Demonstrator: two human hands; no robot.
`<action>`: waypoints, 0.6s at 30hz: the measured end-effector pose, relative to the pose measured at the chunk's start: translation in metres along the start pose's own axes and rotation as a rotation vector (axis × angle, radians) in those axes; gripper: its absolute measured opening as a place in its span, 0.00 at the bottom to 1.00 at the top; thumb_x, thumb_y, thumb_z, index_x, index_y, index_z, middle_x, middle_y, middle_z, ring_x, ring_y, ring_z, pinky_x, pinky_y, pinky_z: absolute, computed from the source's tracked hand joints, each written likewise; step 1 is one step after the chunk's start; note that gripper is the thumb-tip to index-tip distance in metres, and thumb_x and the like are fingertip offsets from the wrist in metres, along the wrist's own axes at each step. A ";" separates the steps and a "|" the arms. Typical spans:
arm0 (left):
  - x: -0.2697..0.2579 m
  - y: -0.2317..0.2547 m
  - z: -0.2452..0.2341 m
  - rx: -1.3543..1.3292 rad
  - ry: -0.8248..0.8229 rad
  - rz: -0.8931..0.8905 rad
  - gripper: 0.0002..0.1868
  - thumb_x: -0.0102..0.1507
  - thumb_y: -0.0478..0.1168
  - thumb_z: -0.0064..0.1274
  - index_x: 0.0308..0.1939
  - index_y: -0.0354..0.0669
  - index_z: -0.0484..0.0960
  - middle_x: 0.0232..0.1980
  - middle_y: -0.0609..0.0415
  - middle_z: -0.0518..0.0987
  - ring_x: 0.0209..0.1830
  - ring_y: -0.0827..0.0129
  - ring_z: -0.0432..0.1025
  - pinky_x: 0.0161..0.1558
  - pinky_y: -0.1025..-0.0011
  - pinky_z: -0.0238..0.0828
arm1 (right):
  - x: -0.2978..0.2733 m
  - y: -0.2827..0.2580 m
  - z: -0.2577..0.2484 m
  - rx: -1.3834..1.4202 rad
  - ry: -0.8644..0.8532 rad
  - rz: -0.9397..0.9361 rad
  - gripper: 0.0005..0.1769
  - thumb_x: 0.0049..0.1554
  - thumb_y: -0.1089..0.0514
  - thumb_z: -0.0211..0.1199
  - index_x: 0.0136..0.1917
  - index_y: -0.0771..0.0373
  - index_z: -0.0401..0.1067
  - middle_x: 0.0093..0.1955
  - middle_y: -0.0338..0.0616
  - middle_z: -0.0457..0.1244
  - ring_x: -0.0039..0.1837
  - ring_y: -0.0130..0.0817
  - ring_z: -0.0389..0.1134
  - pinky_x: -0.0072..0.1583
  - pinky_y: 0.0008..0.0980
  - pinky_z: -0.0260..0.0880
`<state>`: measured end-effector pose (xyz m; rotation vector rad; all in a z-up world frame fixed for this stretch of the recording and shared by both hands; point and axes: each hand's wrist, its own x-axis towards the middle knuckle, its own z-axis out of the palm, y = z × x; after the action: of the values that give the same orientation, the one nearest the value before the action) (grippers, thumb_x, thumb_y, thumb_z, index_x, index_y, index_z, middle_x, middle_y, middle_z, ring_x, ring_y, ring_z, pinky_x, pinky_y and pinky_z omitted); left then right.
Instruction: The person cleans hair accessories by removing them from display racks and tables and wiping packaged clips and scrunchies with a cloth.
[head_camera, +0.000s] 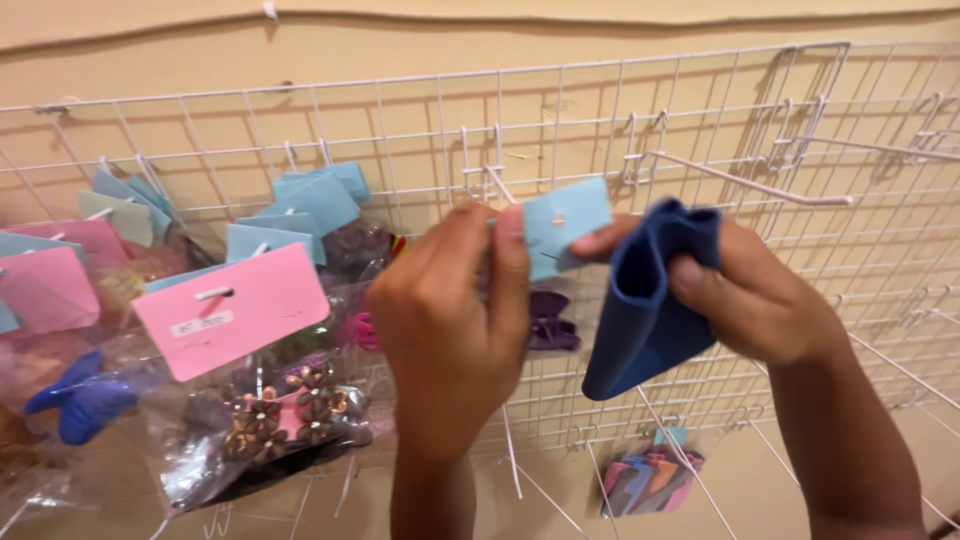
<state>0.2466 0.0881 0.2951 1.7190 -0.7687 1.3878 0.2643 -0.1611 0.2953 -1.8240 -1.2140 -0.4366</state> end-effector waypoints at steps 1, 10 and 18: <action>-0.001 -0.001 -0.001 0.009 0.022 -0.003 0.13 0.76 0.38 0.48 0.37 0.37 0.75 0.32 0.46 0.75 0.28 0.54 0.72 0.33 0.59 0.62 | 0.003 0.001 -0.002 -0.019 -0.047 0.002 0.29 0.72 0.43 0.47 0.68 0.71 0.69 0.69 0.55 0.68 0.71 0.42 0.70 0.71 0.39 0.71; -0.006 0.005 -0.001 -0.032 0.016 -0.135 0.12 0.77 0.38 0.47 0.41 0.36 0.78 0.30 0.47 0.74 0.22 0.62 0.69 0.29 0.67 0.62 | 0.009 -0.012 0.005 0.197 -0.016 0.146 0.32 0.70 0.42 0.50 0.71 0.73 0.67 0.69 0.53 0.67 0.68 0.39 0.71 0.68 0.39 0.74; -0.006 -0.010 0.005 -0.230 0.017 -0.263 0.14 0.77 0.41 0.46 0.44 0.34 0.80 0.27 0.49 0.73 0.24 0.68 0.66 0.31 0.69 0.63 | 0.016 -0.002 0.010 0.231 0.022 0.229 0.33 0.69 0.43 0.48 0.73 0.72 0.65 0.70 0.52 0.66 0.67 0.35 0.69 0.68 0.35 0.71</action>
<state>0.2561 0.0888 0.2866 1.5632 -0.6400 1.0901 0.2685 -0.1435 0.3019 -1.7279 -0.9824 -0.1781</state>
